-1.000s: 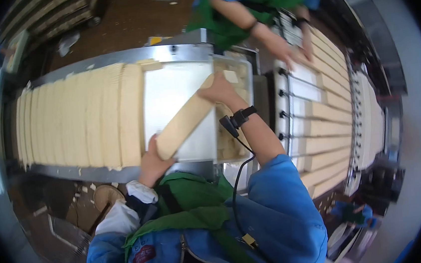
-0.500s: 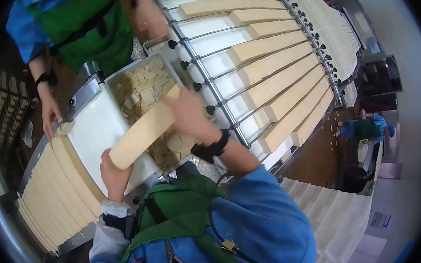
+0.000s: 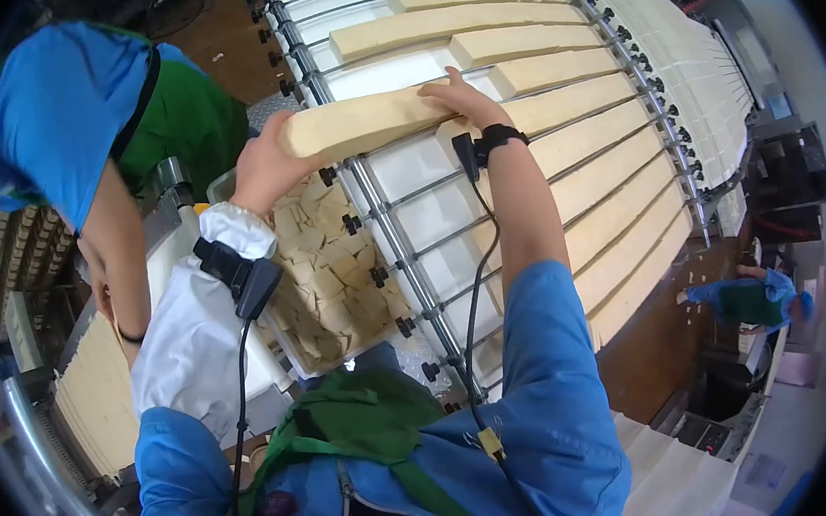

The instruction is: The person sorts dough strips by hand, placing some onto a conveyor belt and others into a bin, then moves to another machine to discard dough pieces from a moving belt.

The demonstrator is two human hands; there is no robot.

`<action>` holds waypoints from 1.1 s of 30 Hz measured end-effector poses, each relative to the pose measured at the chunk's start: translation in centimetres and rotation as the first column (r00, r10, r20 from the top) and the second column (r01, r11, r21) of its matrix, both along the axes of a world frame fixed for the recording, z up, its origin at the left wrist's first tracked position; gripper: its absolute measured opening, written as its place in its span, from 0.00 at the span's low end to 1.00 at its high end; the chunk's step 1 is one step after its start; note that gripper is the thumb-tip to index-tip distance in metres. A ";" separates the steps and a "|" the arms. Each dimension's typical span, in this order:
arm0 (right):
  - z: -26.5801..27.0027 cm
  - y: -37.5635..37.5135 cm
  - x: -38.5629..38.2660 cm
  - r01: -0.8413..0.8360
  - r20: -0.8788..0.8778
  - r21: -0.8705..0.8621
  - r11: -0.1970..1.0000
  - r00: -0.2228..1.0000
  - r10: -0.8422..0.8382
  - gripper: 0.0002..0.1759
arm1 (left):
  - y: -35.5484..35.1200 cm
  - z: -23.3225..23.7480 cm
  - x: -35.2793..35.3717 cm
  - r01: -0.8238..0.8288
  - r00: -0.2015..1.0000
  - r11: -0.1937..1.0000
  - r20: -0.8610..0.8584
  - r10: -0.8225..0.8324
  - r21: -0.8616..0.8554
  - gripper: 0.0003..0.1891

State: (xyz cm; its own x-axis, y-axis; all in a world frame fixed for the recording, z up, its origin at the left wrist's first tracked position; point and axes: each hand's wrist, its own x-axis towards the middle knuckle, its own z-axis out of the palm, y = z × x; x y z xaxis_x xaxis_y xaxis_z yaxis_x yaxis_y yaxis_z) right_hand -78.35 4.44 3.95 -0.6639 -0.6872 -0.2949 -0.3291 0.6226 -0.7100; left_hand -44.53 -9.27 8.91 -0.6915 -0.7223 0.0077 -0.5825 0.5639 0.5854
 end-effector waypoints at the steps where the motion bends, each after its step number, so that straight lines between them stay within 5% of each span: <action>1: -0.1 0.0 -0.1 -0.014 -0.167 0.028 1.000 0.986 0.019 0.57 | -0.4 -0.8 -1.3 0.016 0.999 1.000 -0.049 -0.015 0.013 0.48; 3: -0.3 0.7 0.2 -0.060 -0.588 0.051 0.997 0.805 0.079 0.51 | -0.1 -2.4 -3.5 0.060 0.980 0.991 -0.194 -0.036 0.119 0.49; 6: 1.4 4.3 3.6 -0.245 -0.820 -0.113 0.963 0.570 0.048 0.40 | 1.2 -5.1 -8.3 0.045 0.971 0.936 -0.234 0.040 0.350 0.42; 8: 2.9 7.6 7.0 -0.375 -0.848 -0.229 0.898 0.530 0.005 0.34 | 2.4 -7.5 -10.7 0.015 0.952 0.955 -0.297 0.077 0.295 0.28; 10: 5.7 11.2 10.8 -0.409 -0.707 -0.300 0.862 0.702 0.087 0.30 | 2.6 -9.2 -11.2 -0.066 0.959 0.981 -0.262 0.113 0.181 0.23; 12: 7.6 14.7 13.9 -0.428 -0.661 -0.321 0.845 0.740 0.124 0.27 | 3.4 -8.8 -10.3 -0.133 0.925 0.951 -0.310 0.220 0.279 0.20; 20: 8.6 22.1 22.5 -0.308 -0.519 -0.342 0.888 0.849 0.095 0.23 | 4.4 -6.4 -10.3 -0.321 0.905 0.935 -0.242 0.349 0.149 0.16; 29: 6.8 20.4 30.0 -0.204 -0.387 -0.484 0.851 0.922 0.001 0.18 | 8.3 0.9 0.7 -0.183 0.814 0.979 -0.546 0.201 0.088 0.11; 33: 6.0 18.0 31.9 -0.192 -0.376 -0.487 0.852 0.927 -0.006 0.19 | 13.2 3.4 11.2 0.101 0.830 0.986 -0.557 -0.010 0.134 0.11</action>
